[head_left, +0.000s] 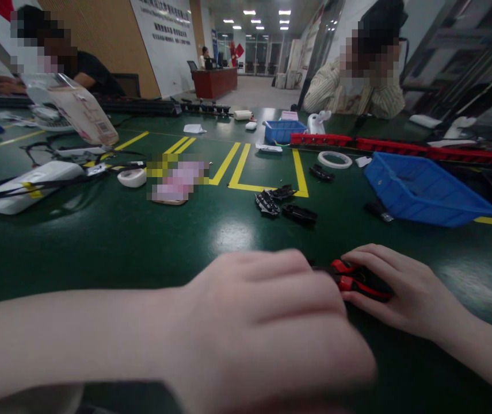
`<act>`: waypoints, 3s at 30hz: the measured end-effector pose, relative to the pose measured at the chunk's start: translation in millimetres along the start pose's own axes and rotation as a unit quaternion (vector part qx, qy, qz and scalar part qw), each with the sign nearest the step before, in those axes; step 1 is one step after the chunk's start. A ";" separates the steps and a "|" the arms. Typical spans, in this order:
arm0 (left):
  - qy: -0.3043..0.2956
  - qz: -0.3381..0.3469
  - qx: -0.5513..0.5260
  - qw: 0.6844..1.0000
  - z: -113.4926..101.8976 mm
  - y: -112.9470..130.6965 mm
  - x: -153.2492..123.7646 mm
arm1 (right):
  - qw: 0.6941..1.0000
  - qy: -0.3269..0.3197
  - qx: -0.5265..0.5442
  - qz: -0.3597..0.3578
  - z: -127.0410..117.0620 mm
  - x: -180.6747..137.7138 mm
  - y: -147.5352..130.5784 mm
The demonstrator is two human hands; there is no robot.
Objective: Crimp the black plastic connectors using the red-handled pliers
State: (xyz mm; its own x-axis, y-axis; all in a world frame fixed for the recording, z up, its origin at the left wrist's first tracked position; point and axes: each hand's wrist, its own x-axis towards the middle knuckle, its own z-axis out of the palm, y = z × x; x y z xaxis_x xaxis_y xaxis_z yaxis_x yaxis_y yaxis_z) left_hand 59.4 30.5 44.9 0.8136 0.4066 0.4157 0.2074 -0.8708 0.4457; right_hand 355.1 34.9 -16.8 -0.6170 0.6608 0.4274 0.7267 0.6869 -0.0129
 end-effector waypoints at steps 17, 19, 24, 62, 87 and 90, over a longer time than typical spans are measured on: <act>-0.090 -0.064 0.012 0.994 32.1 -74.5 13.8 | 1.000 -0.013 -0.001 0.014 0.4 -8.2 6.1; -0.090 -0.064 0.013 0.994 32.6 -74.9 13.5 | 1.000 -0.010 0.000 0.014 -0.4 -8.3 6.1; -0.096 -0.069 0.015 0.993 32.2 -74.7 14.2 | 0.999 -0.007 0.027 0.031 0.7 -8.9 5.4; -0.105 -0.073 0.038 0.991 33.1 -77.0 15.1 | 0.996 0.022 0.077 0.046 2.1 -4.7 4.3; -0.073 -0.050 0.071 0.994 34.8 -75.9 11.5 | 0.997 0.031 0.044 0.063 -2.0 -11.8 -0.1; -0.078 -0.058 0.069 0.993 34.1 -74.7 13.0 | 0.996 0.030 0.055 0.071 -0.4 -9.3 -2.6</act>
State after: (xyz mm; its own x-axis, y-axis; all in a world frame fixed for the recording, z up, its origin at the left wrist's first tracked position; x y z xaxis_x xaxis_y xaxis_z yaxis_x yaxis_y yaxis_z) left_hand 73.1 91.4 -10.0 0.8520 0.4672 0.2362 0.3672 -0.8549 0.3666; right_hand 359.1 26.8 -20.4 -0.4890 0.7360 0.4682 0.7654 0.6195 -0.1743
